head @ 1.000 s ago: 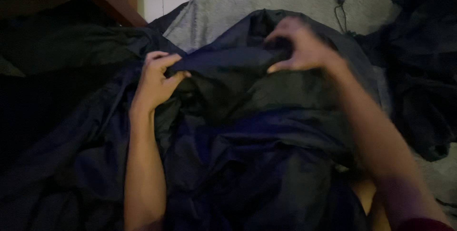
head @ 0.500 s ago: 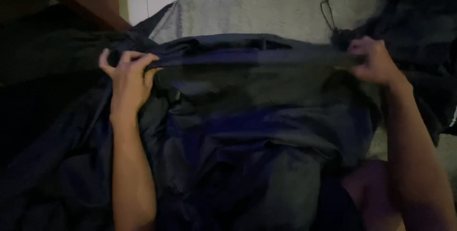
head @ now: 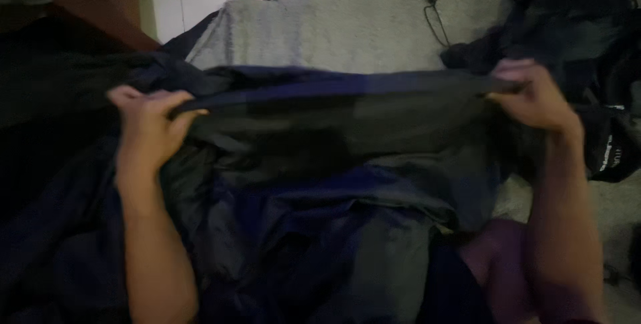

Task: The person folds a large piece of dark fabric, possibly a garment or tent material, by smoothing it out on the floor and folding the sides inward.

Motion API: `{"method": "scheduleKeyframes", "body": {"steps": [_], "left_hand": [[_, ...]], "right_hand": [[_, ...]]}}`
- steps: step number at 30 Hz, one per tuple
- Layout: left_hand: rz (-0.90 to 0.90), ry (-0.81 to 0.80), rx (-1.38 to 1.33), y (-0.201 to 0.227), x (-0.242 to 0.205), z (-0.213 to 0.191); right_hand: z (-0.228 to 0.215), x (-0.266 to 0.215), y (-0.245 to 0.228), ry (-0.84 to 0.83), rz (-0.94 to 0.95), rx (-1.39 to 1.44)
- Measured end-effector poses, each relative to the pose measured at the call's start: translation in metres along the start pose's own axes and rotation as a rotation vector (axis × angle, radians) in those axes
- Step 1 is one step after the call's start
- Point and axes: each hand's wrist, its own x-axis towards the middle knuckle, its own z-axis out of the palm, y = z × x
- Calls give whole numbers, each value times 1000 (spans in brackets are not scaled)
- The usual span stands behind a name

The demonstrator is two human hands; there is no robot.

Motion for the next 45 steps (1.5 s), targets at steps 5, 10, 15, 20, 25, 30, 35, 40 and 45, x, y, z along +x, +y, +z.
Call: {"method": "scheduleKeyframes", "body": {"steps": [5, 10, 15, 20, 25, 30, 35, 40, 45], "left_hand": [[0, 59, 92, -1, -7, -31], [65, 26, -255, 33, 8, 2], [34, -112, -263, 56, 13, 9], [-26, -142, -413, 40, 11, 8], [-133, -43, -557, 37, 16, -13], [0, 122, -210, 28, 80, -16], [-36, 139, 113, 30, 118, 14], [-299, 441, -21, 131, 73, 43], [-215, 37, -8, 139, 21, 94]], "right_hand": [[-24, 0, -37, 152, -151, -320], [29, 24, -54, -69, -76, -247], [55, 30, -58, -28, -131, -34], [17, 8, -23, -102, 128, 5], [-39, 5, -3, 116, 40, 123], [-6, 110, -22, 400, -102, -84], [54, 145, -41, 238, 205, -708], [103, 87, -93, 559, -99, -467], [149, 60, -74, 282, 23, -474]]}}
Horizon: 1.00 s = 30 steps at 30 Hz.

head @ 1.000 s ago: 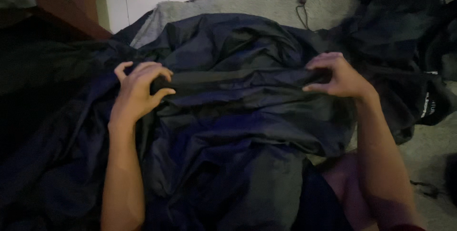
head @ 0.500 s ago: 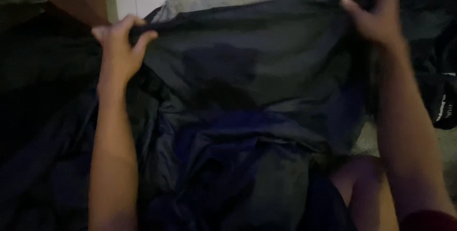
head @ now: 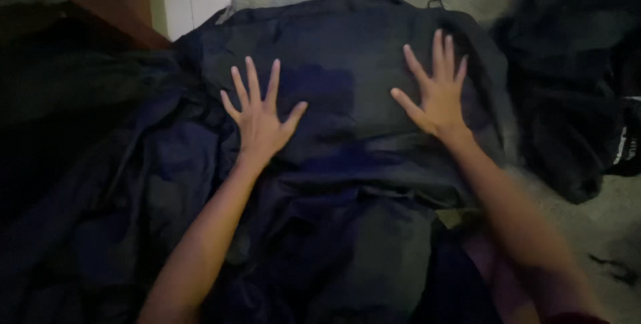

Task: The person folds a large piece of dark fabric, possibly a garment or tent material, by smoothing it out on the floor and folding the sides inward.

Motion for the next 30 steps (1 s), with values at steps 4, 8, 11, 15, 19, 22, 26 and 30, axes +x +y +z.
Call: {"method": "scheduleKeyframes", "body": {"steps": [4, 8, 11, 15, 19, 22, 26, 30], "left_hand": [[69, 29, -11, -34, 1, 20], [32, 7, 62, -37, 9, 32], [-1, -19, 41, -36, 9, 34], [-19, -54, 58, -40, 14, 38], [-25, -93, 78, -43, 16, 40], [-5, -77, 51, -43, 16, 38], [2, -26, 25, -41, 21, 41], [-46, 326, -51, -43, 8, 30]], "right_hand": [[30, 7, 19, -57, 43, -66], [34, 17, 28, -129, 99, -89], [34, 16, 30, -170, 147, -79], [38, 19, 35, -140, 124, -68], [39, 18, 36, -200, 186, -31], [37, 20, 33, -234, 251, -20], [36, 22, 36, -191, 204, -45], [32, 21, 29, -53, 101, -69]]}}
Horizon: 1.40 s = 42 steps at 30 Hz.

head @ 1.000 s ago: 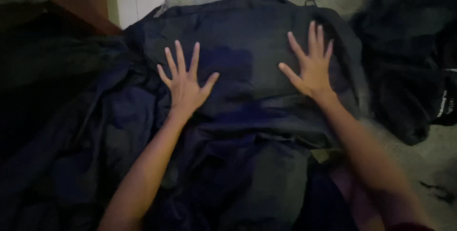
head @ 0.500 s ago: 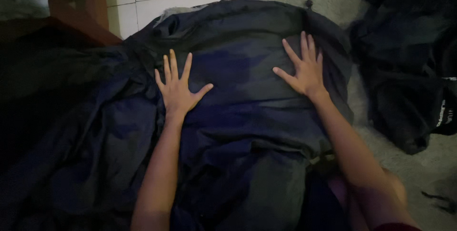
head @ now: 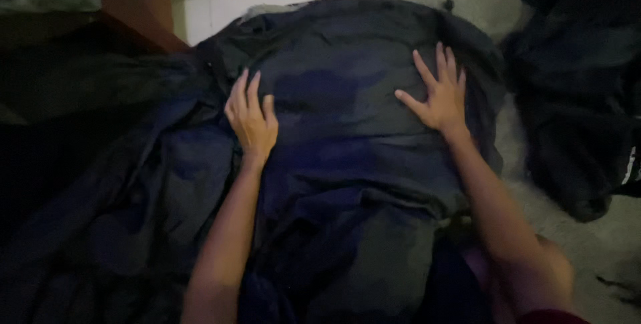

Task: The person folds a large piece of dark fabric, possibly a garment or tent material, by smoothing it out on the floor and folding the sides inward.

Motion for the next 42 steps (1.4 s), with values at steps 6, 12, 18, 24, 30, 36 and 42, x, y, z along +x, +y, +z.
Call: {"method": "scheduleKeyframes", "body": {"steps": [6, 12, 18, 24, 30, 36, 42], "left_hand": [[-312, -221, 375, -39, -28, -47], [-419, -147, 140, -69, -57, -64], [-231, -119, -19, -31, -64, -88], [127, -463, 333, -10, -75, -83], [-107, -679, 619, -29, -62, -62], [145, -308, 115, 38, -57, -43], [58, -345, 23, 28, -65, -17]], "right_hand": [[1, -7, -1, 79, 32, 60], [0, -1, -4, 132, -17, 9], [-4, -1, -7, 99, 12, 61], [-3, 3, 3, 53, -13, 75], [-26, 5, 12, 1, 9, 152], [4, -37, -60, 23, -259, 52], [-24, -55, -1, -77, -285, -7]]}}
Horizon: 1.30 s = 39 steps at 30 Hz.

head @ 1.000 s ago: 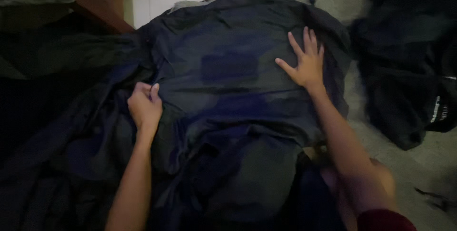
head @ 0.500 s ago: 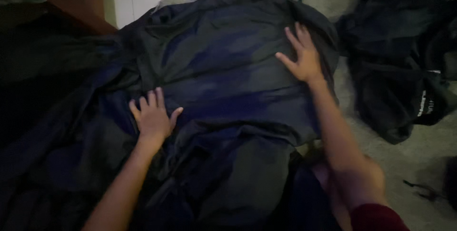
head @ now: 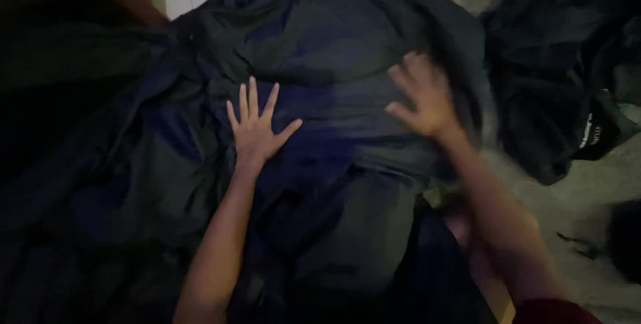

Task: The person folds a large piece of dark fabric, possibly a garment or tent material, by smoothing it out on the floor and folding the sides inward.

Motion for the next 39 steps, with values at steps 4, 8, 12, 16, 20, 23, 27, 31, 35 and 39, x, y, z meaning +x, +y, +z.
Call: {"method": "scheduleKeyframes", "body": {"steps": [4, 8, 12, 16, 20, 23, 27, 31, 35, 39], "left_hand": [[14, -21, -105, 1, 0, -8], [-31, -145, -60, 9, 2, -16], [-92, -483, -26, 27, 9, -34], [224, -528, -205, 62, -35, -98], [149, -726, 119, 62, -103, -91], [141, -545, -128, 92, -136, -114], [54, -533, -435, 126, -136, -163], [51, -425, -451, 146, -122, -184], [87, -408, -669, 138, -104, -204], [118, -370, -244, 109, -123, -169]], "right_hand": [[-24, -15, 44, 82, 130, -78], [-12, -30, -20, -173, 408, -71], [-20, -28, -89, -349, 129, 305], [-15, -54, -76, -473, 66, 101], [-21, -66, -63, -493, 177, -102], [-35, -77, -86, -444, 352, -83], [-95, -87, -160, -165, 76, 990], [-149, -91, -229, -122, -102, 924], [-131, -93, -160, 229, -16, 763], [-148, -102, -113, 429, 206, 706]]}}
